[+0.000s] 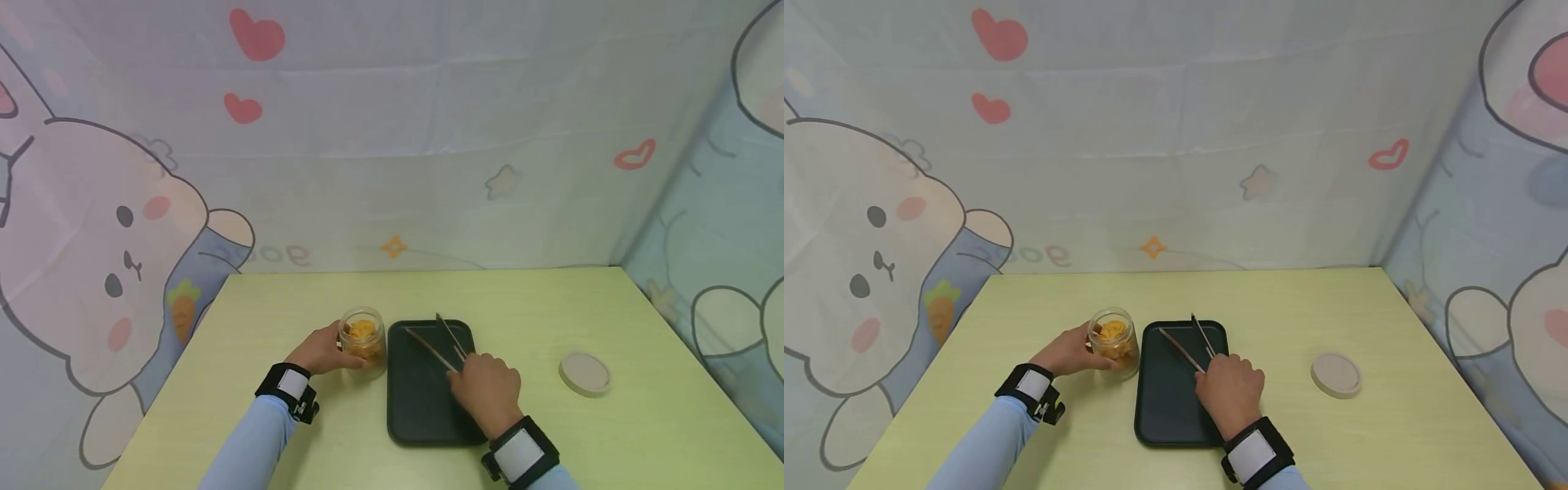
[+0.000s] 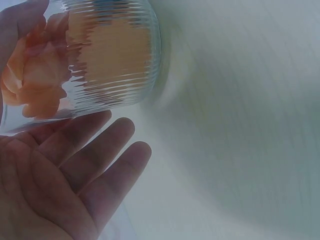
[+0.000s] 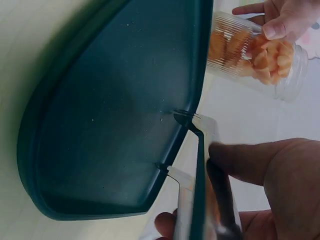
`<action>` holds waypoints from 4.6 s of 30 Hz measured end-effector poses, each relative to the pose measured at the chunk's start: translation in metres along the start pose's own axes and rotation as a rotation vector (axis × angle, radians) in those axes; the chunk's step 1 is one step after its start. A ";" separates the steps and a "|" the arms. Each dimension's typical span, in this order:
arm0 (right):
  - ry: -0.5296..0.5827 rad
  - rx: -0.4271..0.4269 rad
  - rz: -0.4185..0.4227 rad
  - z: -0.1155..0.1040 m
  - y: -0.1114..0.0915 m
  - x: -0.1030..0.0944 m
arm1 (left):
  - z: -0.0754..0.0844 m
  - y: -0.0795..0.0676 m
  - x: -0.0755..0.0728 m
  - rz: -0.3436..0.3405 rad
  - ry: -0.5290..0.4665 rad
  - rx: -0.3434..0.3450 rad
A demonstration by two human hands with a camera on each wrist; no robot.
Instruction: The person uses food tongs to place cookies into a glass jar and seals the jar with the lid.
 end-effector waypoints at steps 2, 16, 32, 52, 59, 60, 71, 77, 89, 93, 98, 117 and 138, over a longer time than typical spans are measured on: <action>-0.027 -0.008 0.003 -0.001 -0.001 0.000 | 0.000 0.002 0.001 -0.001 -0.003 0.004; -0.007 0.020 -0.038 0.018 0.003 0.011 | -0.001 -0.003 -0.002 0.010 -0.025 0.010; -0.019 0.074 0.072 0.115 0.025 -0.015 | -0.001 -0.004 -0.001 0.004 -0.018 0.008; -0.007 0.142 -0.195 0.200 0.032 0.028 | -0.001 -0.004 -0.001 0.003 -0.014 0.004; -0.035 0.141 -0.183 0.200 0.030 0.029 | -0.007 -0.003 0.004 0.006 -0.043 0.006; -0.033 0.142 -0.180 0.199 0.030 0.029 | -0.008 -0.003 0.005 0.008 -0.053 0.007; 0.070 0.084 -0.119 0.163 0.023 0.018 | -0.015 -0.001 0.013 0.039 -0.209 0.033; 0.133 -0.017 0.039 0.121 0.015 -0.009 | -0.015 -0.001 0.015 0.073 -0.261 0.052; 0.267 -0.098 0.153 0.069 0.005 -0.054 | -0.011 -0.005 0.010 0.182 -0.247 0.116; 0.303 -0.130 0.178 0.059 0.002 -0.063 | 0.001 -0.011 0.003 0.231 -0.200 0.198; 0.380 -0.190 0.183 0.042 -0.001 -0.070 | 0.025 -0.020 0.000 0.242 -0.168 0.283; 0.528 -0.485 0.150 -0.032 -0.006 -0.071 | 0.101 -0.044 0.023 0.182 0.170 0.390; 0.518 -0.547 0.124 -0.059 -0.017 -0.069 | 0.124 -0.050 0.033 0.200 0.267 0.460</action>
Point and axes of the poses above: each hand's wrist, its own y-axis towards the middle knuckle, its own x-axis out of the palm, z = x × y, the point moved 10 cm from there along y, towards the middle knuckle, and after that the axes turned 7 degrees about -y, right-handed, at the moved point
